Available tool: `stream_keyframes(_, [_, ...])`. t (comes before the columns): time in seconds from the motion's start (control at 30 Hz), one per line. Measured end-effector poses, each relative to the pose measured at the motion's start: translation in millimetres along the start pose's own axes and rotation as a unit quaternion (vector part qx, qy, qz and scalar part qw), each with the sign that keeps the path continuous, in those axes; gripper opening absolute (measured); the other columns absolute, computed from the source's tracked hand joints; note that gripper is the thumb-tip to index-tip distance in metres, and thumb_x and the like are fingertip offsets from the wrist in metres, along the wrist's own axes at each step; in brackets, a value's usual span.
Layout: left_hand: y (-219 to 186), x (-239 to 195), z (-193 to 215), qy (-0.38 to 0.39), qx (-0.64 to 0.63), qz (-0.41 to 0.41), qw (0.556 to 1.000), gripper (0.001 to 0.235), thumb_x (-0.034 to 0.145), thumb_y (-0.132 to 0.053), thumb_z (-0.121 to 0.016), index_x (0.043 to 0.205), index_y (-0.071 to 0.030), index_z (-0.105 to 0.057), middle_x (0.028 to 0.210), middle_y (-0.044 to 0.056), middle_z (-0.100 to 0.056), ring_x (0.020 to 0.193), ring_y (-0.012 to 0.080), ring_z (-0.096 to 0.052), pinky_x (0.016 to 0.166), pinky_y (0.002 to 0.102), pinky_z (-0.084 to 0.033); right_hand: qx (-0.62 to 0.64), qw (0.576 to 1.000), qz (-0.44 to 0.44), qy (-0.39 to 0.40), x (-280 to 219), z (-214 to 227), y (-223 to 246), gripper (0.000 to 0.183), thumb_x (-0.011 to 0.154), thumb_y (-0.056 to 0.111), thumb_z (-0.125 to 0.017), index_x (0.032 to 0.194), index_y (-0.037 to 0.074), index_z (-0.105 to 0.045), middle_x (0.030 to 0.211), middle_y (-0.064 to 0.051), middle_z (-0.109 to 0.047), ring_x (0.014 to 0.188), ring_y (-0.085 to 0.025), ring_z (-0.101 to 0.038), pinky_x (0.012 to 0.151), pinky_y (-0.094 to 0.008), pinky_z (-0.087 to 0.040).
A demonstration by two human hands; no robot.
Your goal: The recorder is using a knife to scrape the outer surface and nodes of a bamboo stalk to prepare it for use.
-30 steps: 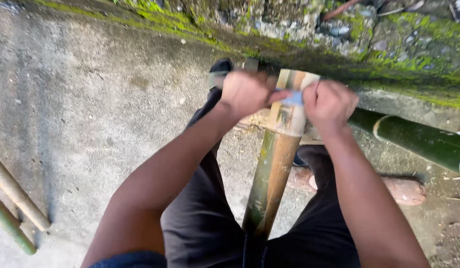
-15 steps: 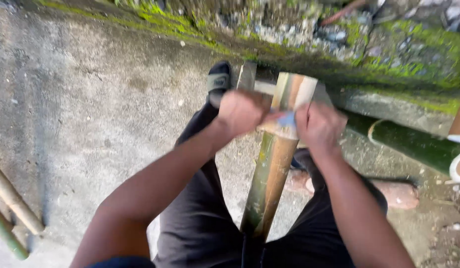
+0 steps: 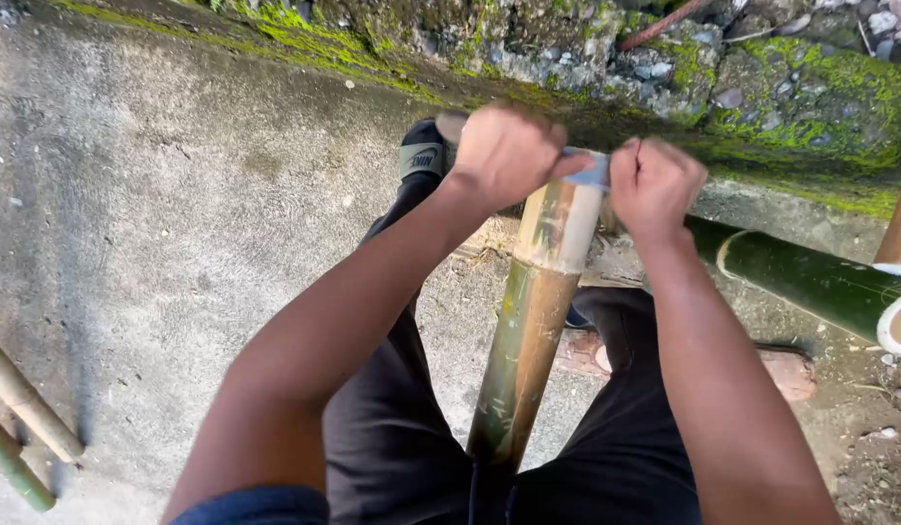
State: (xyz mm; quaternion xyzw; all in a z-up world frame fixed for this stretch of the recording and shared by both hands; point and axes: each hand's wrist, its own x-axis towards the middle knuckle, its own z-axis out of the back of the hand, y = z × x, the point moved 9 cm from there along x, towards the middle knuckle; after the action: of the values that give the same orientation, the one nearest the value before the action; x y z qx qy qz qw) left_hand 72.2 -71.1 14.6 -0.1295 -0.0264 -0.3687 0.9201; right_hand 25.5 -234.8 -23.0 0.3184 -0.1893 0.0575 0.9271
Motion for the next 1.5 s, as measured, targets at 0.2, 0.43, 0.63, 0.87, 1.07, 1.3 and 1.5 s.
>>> stream_keyframes(0.2, [-25, -36, 2, 0.054, -0.003, 0.017, 0.998, 0.062, 0.094, -0.067, -0.052, 0.065, -0.015, -0.07, 0.063, 0.005, -0.069, 0.057, 0.0233, -0.068, 0.057, 0.038, -0.053, 0.04, 0.999, 0.005, -0.017, -39, 10, 23, 0.032, 0.1, 0.004, -0.064, 0.069, 0.002, -0.054, 0.065, -0.013, -0.054, 0.055, -0.026, -0.055, 0.056, -0.039, -0.043])
stream_keyframes(0.43, [-6, 1, 9, 0.012, 0.044, 0.012, 0.999, 0.065, 0.093, -0.072, -0.052, 0.065, -0.015, -0.069, 0.055, 0.004, -0.064, 0.049, 0.0214, -0.064, 0.047, 0.037, -0.05, 0.016, 0.999, -0.022, -0.044, -8, 8, 10, 0.04, 0.1, 0.005, -0.069, 0.064, 0.0, -0.053, 0.058, -0.014, -0.05, 0.047, -0.026, -0.048, 0.05, -0.041, -0.039])
stream_keyframes(0.63, [-48, -85, 32, 0.063, -0.037, 0.012, 0.997, 0.057, 0.096, -0.062, -0.06, 0.066, -0.014, -0.069, 0.053, 0.003, -0.062, 0.045, 0.02, -0.061, 0.044, 0.037, -0.047, 0.047, 0.987, -0.122, 0.089, -87, 11, 36, 0.043, 0.1, 0.015, -0.064, 0.058, 0.005, -0.063, 0.053, -0.006, -0.061, 0.037, -0.02, -0.052, 0.035, -0.04, -0.038])
stream_keyframes(0.87, [-42, -158, 84, 0.064, -0.122, 0.257, 0.956, 0.057, 0.097, -0.059, -0.057, 0.065, -0.014, -0.069, 0.052, 0.005, -0.059, 0.046, 0.0213, -0.06, 0.048, 0.035, -0.046, -0.078, 0.991, -0.057, -0.095, -69, 163, 149, 0.028, 0.109, 0.03, -0.058, 0.116, 0.002, -0.059, 0.116, -0.016, -0.056, 0.108, -0.025, -0.058, 0.095, -0.038, -0.049])
stream_keyframes(1.07, [-66, -176, 38, -0.045, -0.578, 0.485, 0.655, 0.048, 0.109, -0.045, -0.046, 0.084, -0.006, -0.062, 0.064, 0.0, -0.054, 0.053, 0.0089, -0.047, 0.048, 0.027, -0.04, 0.482, 0.828, -0.262, 0.119, -136, 51, 159, 0.051, 0.107, 0.039, -0.058, 0.139, 0.001, -0.049, 0.12, -0.014, -0.059, 0.108, -0.021, -0.057, 0.089, -0.034, -0.048])
stream_keyframes(1.3, [-100, -104, 17, -0.028, -0.554, 0.307, 0.773, 0.042, 0.108, -0.036, -0.051, 0.102, 0.0, -0.072, 0.081, 0.009, -0.068, 0.078, 0.0152, -0.06, 0.072, 0.033, -0.051, 0.524, 0.688, -0.487, 0.12, -169, 14, 104, 0.057, 0.105, 0.057, -0.045, 0.089, 0.006, -0.063, 0.06, -0.001, -0.056, 0.041, -0.009, -0.051, 0.037, -0.027, -0.04])
stream_keyframes(1.5, [-58, -42, -21, -0.059, 0.065, 0.079, 0.993, 0.141, 0.049, -0.087, -0.068, 0.151, -0.002, -0.019, 0.137, 0.03, -0.055, 0.127, 0.0484, -0.055, 0.09, 0.062, -0.047, 0.447, 0.783, -0.429, -0.051, -145, 45, 11, 0.028, 0.097, 0.032, -0.071, 0.084, 0.009, -0.062, 0.06, 0.003, -0.053, 0.045, -0.005, -0.049, 0.041, -0.024, -0.039])
